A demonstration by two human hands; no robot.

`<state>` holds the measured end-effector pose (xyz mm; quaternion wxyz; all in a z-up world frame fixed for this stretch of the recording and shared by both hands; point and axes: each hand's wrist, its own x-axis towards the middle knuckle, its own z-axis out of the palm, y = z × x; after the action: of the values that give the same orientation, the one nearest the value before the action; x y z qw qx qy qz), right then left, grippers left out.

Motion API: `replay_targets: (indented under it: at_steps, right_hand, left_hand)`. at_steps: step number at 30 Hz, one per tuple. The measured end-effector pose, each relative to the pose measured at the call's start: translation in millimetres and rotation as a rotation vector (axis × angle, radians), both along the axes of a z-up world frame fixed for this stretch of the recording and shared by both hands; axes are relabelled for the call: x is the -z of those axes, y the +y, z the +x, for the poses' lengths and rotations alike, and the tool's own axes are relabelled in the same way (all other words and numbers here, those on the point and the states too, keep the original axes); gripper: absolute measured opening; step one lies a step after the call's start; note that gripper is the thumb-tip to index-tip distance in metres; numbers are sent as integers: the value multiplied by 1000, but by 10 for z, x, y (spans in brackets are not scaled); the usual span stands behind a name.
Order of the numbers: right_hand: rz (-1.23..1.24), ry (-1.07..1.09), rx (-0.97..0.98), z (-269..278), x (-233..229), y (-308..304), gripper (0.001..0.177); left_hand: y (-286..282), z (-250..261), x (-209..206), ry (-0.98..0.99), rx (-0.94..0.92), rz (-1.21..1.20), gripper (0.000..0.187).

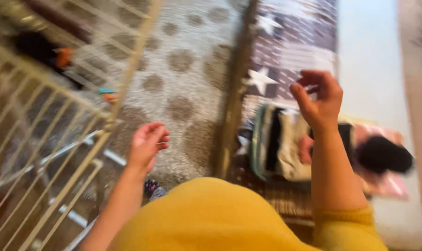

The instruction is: The person removes socks from a drying rack, turns them inside out, folds them, and places them on a nearby bench. The person handles black, brown, and pink socks one at a time.

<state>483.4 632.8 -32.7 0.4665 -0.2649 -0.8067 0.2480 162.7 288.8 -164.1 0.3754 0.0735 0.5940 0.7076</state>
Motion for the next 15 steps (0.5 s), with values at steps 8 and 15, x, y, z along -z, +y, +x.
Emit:
replay_targets:
  at_steps: [8,15]
  right_hand:
    - [-351,4,-501,-2181,57,-996,24]
    - [-532,-22,-652,-3432,316,-1838,22]
  left_hand:
    - [-605,-752,266,-95,-183,-5,19]
    - [-946,-1896,406,-61,-286,-32,18]
